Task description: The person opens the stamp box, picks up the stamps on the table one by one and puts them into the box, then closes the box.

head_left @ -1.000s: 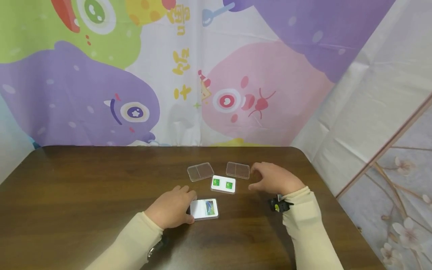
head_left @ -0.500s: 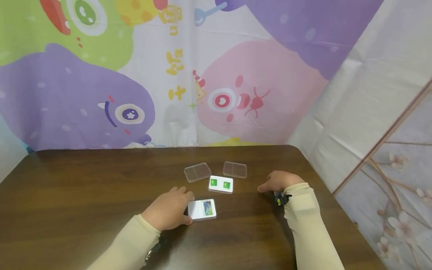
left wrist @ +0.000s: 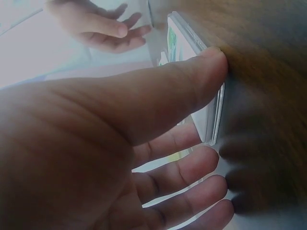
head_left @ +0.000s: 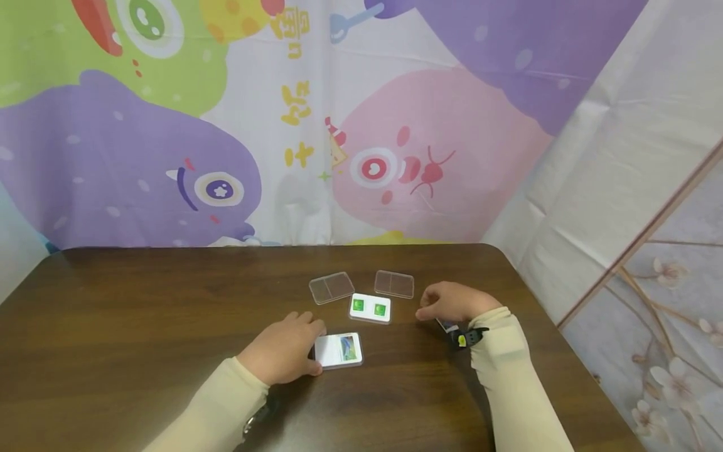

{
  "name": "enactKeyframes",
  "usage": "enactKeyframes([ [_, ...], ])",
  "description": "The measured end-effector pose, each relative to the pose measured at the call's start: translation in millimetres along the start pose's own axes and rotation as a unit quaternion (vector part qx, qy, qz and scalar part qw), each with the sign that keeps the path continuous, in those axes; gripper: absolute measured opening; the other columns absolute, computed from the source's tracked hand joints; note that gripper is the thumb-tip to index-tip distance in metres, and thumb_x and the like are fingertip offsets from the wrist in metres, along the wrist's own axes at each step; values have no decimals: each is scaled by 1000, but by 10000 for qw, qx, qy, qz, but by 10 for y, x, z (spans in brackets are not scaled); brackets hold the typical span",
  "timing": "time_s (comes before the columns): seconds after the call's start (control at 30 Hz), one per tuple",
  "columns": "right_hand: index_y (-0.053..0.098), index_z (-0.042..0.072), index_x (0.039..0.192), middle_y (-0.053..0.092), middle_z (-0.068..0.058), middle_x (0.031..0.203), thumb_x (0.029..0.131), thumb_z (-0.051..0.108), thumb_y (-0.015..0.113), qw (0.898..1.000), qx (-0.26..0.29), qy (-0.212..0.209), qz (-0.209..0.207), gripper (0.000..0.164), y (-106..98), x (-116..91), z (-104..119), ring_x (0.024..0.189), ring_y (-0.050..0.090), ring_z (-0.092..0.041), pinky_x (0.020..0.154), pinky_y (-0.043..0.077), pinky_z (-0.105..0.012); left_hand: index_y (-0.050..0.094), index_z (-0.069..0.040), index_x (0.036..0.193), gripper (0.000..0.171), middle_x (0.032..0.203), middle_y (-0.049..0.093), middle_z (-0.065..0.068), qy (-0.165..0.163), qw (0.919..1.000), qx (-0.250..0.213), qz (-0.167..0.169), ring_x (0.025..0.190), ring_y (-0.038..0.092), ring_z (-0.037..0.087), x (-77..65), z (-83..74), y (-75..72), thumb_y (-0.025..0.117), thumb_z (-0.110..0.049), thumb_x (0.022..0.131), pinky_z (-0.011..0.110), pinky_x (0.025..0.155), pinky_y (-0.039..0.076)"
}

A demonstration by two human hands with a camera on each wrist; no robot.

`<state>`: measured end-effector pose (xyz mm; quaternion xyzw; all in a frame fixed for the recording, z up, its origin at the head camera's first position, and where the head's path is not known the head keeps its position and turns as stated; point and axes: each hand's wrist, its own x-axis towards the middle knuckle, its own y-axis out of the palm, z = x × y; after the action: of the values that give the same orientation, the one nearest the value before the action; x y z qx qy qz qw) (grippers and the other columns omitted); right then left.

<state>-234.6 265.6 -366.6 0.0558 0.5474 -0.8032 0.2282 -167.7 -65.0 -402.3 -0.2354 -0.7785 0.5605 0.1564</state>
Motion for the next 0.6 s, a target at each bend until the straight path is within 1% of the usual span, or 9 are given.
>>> enactKeyframes([
  [0.03, 69, 9, 108, 69, -5, 104, 95, 30, 73, 9999, -66, -50, -92, 25, -2, 7, 1, 93, 62, -22, 82, 52, -42, 66, -4, 112, 48, 102, 62, 10, 2, 10000, 3, 2, 94, 58, 30, -5, -2, -3, 91, -25, 77, 50, 81, 53],
  [0.1, 68, 5, 114, 70, -10, 114, 94, 26, 73, 9995, -142, -25, -295, 29, -4, 13, 2, 100, 64, -26, 88, 53, -47, 66, -4, 112, 48, 101, 62, 10, 14, 10000, 2, -8, 94, 58, 30, -8, 1, -1, 91, -24, 77, 50, 81, 53],
  [0.17, 66, 2, 118, 69, -15, 119, 93, 23, 74, 9985, -272, 128, -450, 34, 0, 17, -4, 102, 64, -29, 89, 53, -49, 66, -4, 112, 48, 101, 62, 10, 15, 10000, 18, -2, 94, 58, 30, -15, 0, -4, 91, -25, 77, 50, 81, 53],
  [0.2, 65, 0, 120, 68, -17, 120, 92, 22, 75, 9982, -313, 235, -458, 37, 4, 19, -8, 102, 64, -30, 89, 53, -50, 66, -4, 112, 48, 101, 62, 10, 12, 10000, 21, -2, 95, 58, 30, -16, 2, -2, 91, -25, 77, 49, 81, 53],
  [0.3, 61, -4, 123, 67, -19, 120, 89, 20, 79, 9973, -310, 607, -282, 45, 29, 20, -22, 100, 64, -30, 87, 54, -50, 66, -4, 112, 48, 101, 62, 9, 2, 10000, 12, 1, 94, 58, 29, -20, 9, 5, 91, -24, 77, 49, 81, 53],
  [0.43, 61, -5, 123, 68, -17, 114, 86, 18, 81, 9945, -268, 1012, -78, 48, 62, 11, -35, 97, 64, -29, 85, 54, -49, 66, -4, 112, 49, 101, 62, 9, 13, 10000, 1, -21, 94, 58, 29, -17, 15, 8, 92, -25, 76, 49, 80, 53],
  [0.6, 61, -6, 118, 67, -16, 108, 84, 16, 80, 9932, -323, 1104, -170, 45, 86, 15, -53, 93, 62, -28, 84, 54, -47, 66, -5, 112, 49, 101, 62, 9, 53, 10000, 24, -54, 97, 59, 31, -15, 13, 4, 92, -26, 76, 50, 82, 53],
])
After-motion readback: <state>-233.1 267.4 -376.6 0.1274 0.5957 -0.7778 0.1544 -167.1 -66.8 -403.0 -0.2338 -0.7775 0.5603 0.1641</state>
